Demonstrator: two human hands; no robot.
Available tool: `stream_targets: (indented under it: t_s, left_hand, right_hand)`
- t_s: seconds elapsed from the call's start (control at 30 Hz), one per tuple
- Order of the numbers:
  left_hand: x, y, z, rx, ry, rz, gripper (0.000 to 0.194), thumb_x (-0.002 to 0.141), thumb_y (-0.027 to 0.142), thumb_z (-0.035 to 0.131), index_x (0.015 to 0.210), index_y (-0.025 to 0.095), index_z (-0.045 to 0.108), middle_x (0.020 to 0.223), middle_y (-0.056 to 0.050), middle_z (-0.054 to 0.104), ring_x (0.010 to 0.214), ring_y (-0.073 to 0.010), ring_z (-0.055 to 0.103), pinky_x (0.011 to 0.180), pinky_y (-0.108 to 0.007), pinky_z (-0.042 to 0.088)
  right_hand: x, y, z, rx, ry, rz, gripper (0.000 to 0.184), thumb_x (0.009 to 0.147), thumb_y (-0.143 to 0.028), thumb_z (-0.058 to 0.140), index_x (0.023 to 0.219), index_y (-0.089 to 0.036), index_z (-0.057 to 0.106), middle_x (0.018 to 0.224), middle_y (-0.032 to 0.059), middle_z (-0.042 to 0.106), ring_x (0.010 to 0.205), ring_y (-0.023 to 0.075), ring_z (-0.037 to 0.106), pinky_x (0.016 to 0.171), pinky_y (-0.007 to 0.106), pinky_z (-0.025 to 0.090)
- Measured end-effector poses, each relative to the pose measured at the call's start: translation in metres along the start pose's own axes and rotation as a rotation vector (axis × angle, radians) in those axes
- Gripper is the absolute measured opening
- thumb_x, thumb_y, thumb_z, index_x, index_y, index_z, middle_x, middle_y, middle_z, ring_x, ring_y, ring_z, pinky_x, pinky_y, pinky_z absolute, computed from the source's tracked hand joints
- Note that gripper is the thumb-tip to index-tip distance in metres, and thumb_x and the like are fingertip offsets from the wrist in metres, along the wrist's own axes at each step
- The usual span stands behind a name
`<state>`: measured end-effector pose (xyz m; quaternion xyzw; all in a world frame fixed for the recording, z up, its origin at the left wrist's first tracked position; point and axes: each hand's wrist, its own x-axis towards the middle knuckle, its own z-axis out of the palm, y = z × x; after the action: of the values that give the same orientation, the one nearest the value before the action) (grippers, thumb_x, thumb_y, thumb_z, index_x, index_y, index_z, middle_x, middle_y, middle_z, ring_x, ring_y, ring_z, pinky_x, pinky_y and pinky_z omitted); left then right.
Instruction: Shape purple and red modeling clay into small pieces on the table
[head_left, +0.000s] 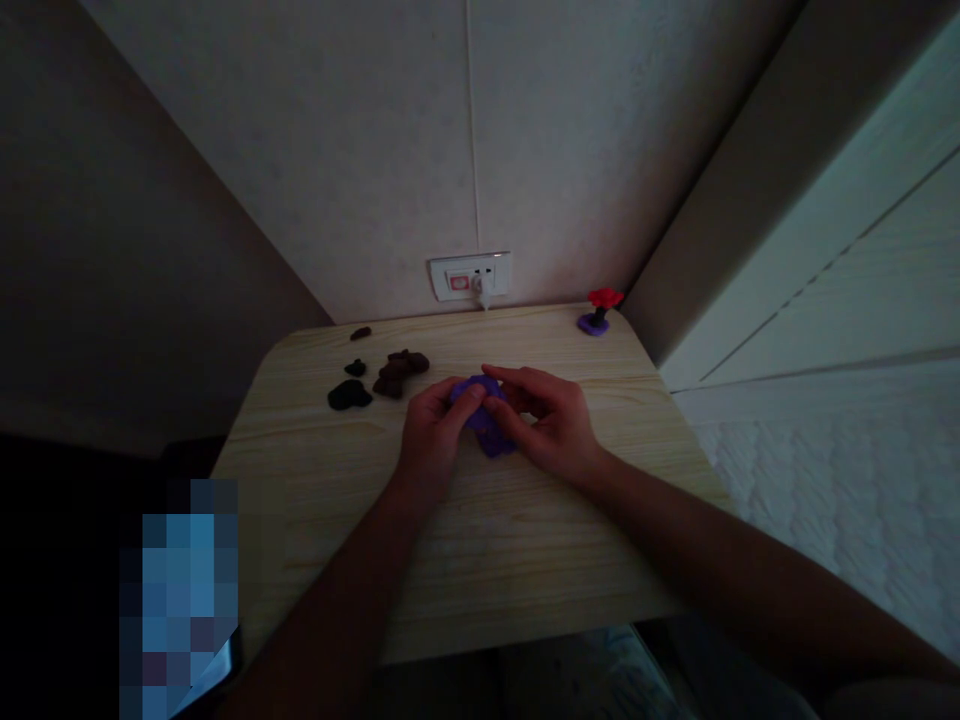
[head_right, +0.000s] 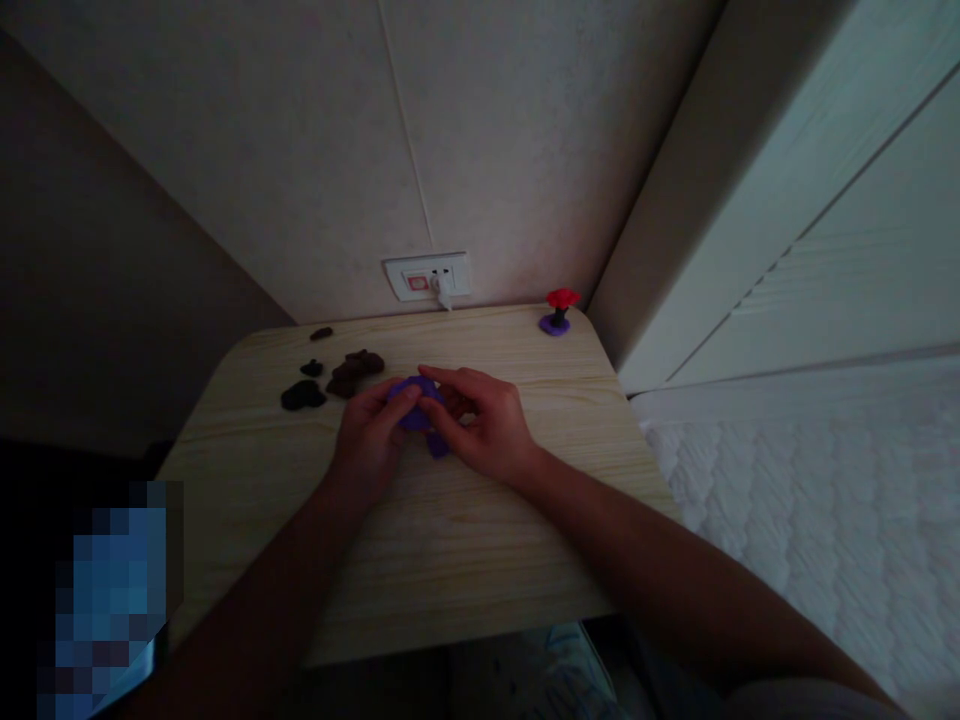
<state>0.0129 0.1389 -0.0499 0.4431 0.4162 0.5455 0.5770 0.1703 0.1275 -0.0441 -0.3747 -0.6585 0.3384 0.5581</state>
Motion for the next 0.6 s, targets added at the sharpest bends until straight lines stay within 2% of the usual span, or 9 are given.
stream_targets:
  t_s: [0.6]
  left_hand:
    - [0.0000, 0.0014, 0.0009, -0.010, 0.017, -0.024, 0.021, 0.079, 0.039, 0.082, 0.079, 0.019, 0.077, 0.075, 0.000, 0.069, 0.069, -0.0103, 0.058, 0.066, -0.021, 0.048]
  right_hand:
    - [0.0009, 0.0002, 0.0010, 0.029, 0.003, 0.036, 0.034, 0.090, -0.028, 0.073, 0.123, -0.019, 0.075, 0.087, 0.0048, 0.074, 0.070, 0.0112, 0.067, 0.061, 0.022, 0.059]
